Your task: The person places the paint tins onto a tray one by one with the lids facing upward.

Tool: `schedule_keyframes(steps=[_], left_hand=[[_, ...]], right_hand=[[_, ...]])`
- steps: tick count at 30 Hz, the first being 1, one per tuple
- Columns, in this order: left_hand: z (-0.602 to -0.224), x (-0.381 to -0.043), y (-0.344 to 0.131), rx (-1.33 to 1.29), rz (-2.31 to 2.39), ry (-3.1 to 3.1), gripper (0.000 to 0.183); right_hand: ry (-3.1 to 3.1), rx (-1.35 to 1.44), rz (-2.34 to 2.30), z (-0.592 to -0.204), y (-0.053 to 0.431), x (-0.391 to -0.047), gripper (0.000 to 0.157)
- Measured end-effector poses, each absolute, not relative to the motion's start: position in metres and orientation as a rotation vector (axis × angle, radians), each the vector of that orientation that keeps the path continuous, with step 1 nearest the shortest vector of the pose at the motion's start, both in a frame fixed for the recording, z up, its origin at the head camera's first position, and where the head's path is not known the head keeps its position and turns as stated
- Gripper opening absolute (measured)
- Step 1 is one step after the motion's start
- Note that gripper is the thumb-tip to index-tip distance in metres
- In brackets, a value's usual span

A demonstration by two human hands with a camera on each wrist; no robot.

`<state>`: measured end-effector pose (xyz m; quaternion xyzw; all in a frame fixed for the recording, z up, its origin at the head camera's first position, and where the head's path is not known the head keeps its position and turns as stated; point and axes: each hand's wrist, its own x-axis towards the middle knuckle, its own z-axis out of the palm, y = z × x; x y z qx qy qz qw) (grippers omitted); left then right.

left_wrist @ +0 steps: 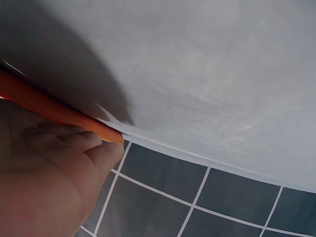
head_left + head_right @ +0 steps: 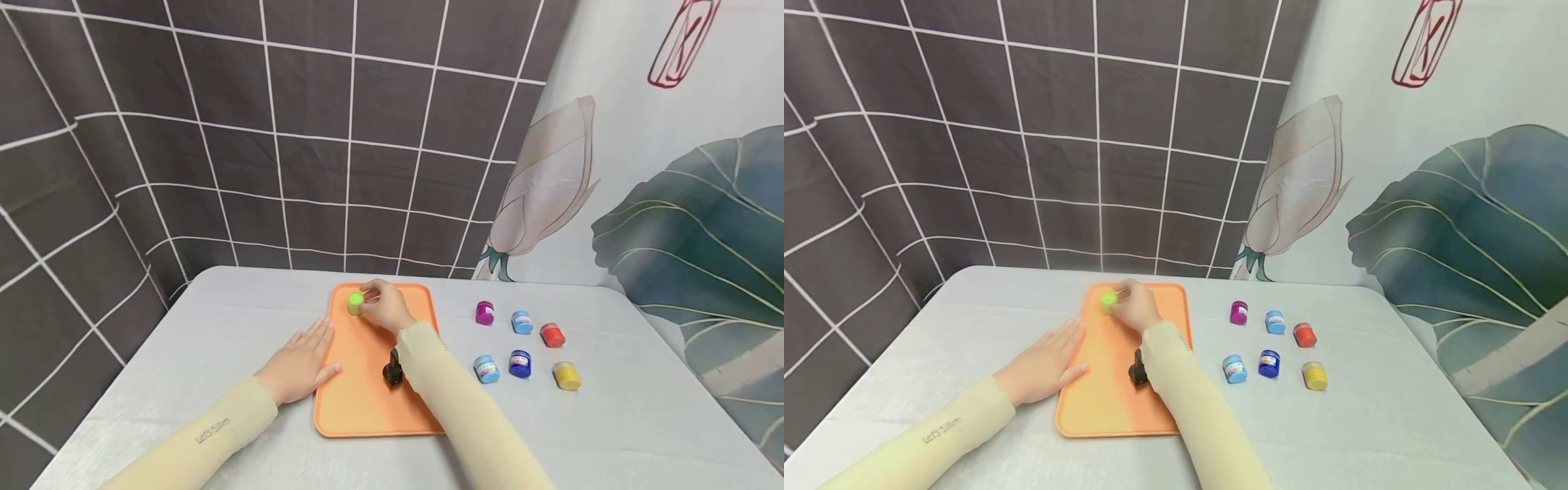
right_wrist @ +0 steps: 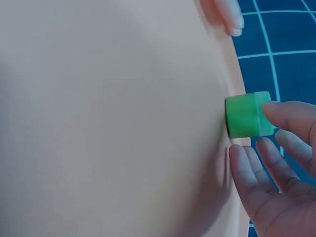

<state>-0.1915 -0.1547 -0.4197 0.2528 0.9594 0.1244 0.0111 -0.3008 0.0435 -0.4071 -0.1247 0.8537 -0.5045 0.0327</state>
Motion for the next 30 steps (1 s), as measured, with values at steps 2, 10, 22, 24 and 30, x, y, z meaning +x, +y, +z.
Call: schedule_keyframes(steps=[2, 10, 22, 24, 30], left_hand=[[-0.42, -0.191, -0.156, 0.79, 0.397, 2.996, 0.073], [-0.423, -0.189, -0.16, 0.778, 0.403, 3.02, 0.073], [-0.427, -0.19, -0.16, 0.781, 0.403, 3.021, 0.074], [-0.427, -0.191, -0.16, 0.788, 0.399, 3.019, 0.074], [-0.428, -0.193, -0.157, 0.785, 0.393, 3.022, 0.074]], right_hand=[[2.595, -0.377, -1.577, -0.406, 0.046, -0.299, 0.035], [2.667, -0.486, -1.477, -0.39, 0.056, -0.28, 0.027], [2.981, -0.608, -1.412, -0.358, 0.098, -0.255, 0.025], [3.007, -0.572, -1.422, -0.357, 0.109, -0.254, 0.024], [3.067, -0.43, -1.425, -0.351, 0.145, -0.257, 0.025]])
